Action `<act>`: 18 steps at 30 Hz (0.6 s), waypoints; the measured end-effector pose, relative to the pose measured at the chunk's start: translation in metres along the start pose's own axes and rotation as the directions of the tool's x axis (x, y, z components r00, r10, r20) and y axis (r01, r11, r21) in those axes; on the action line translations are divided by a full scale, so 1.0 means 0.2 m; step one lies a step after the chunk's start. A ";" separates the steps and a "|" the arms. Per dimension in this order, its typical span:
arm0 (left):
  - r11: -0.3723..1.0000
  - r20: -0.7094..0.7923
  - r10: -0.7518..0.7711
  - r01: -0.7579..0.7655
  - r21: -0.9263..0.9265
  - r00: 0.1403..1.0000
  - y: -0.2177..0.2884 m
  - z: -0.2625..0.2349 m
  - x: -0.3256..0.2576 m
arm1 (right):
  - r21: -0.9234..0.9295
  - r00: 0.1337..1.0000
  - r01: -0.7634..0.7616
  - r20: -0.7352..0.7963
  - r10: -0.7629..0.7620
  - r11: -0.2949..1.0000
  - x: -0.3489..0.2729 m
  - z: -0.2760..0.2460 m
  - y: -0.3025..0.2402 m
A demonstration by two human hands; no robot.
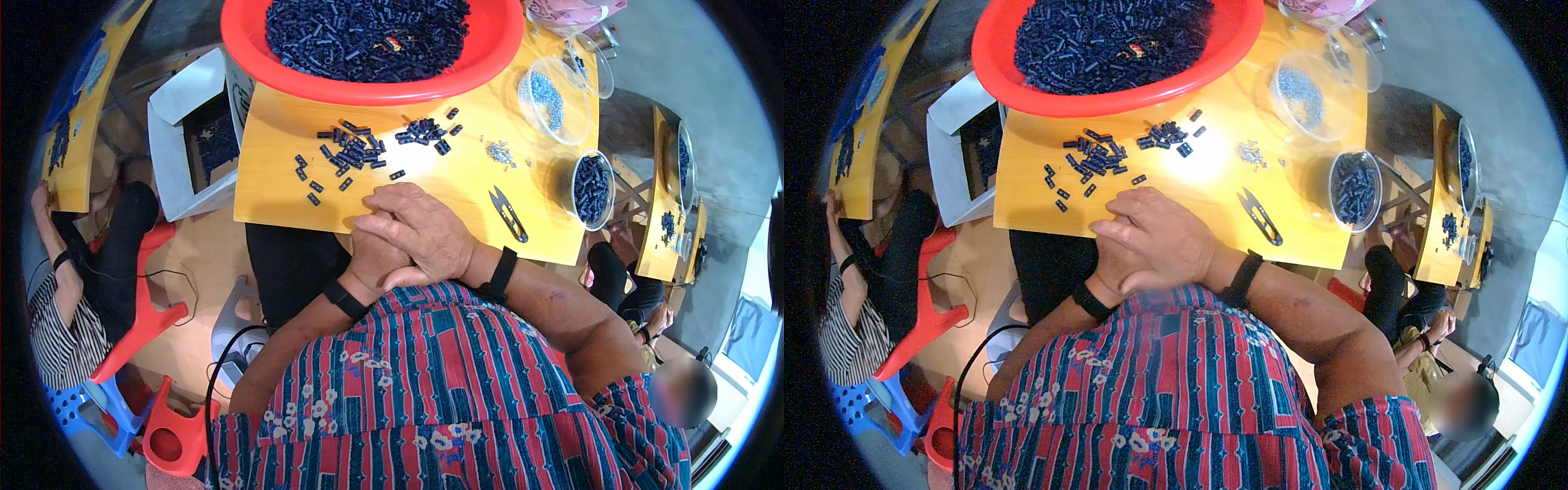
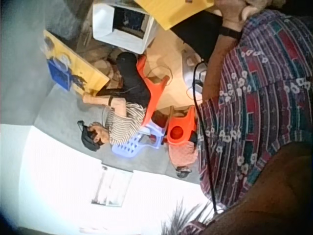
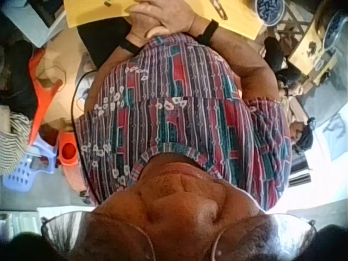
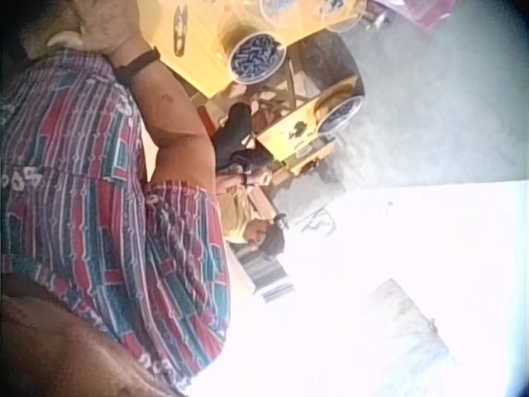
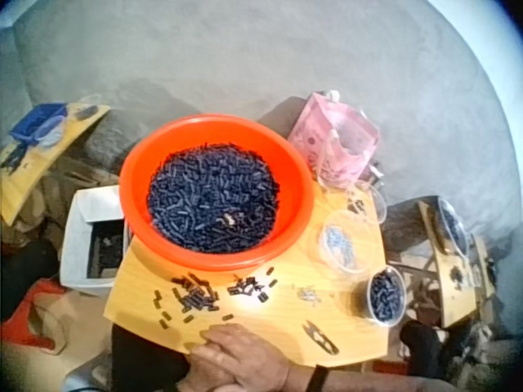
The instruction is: The person picks up a small metal piece and a black plastic component, fits the metal piece into the plastic component, and places the assembled unit on the table, repeating the process.
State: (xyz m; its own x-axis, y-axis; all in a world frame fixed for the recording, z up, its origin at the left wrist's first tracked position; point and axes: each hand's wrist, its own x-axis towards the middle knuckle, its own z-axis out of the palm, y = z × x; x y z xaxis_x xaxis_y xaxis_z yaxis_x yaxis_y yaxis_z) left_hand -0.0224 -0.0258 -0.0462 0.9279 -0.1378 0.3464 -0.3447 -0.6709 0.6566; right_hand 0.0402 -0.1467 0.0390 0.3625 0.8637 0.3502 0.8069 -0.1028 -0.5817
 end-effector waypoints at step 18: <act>1.000 0.022 -0.009 0.008 0.010 1.000 0.01 -0.05 -0.04 | 0.021 0.998 -0.060 0.026 0.059 0.998 -0.01 0.01 -0.01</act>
State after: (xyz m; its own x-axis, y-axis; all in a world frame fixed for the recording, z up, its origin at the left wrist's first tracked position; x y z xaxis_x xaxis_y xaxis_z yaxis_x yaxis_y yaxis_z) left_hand -0.0310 -0.0178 -0.0404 0.9338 -0.1483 0.3256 -0.3355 -0.6789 0.6531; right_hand 0.0361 -0.1468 0.0381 0.3972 0.8688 0.2955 0.7736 -0.1438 -0.6171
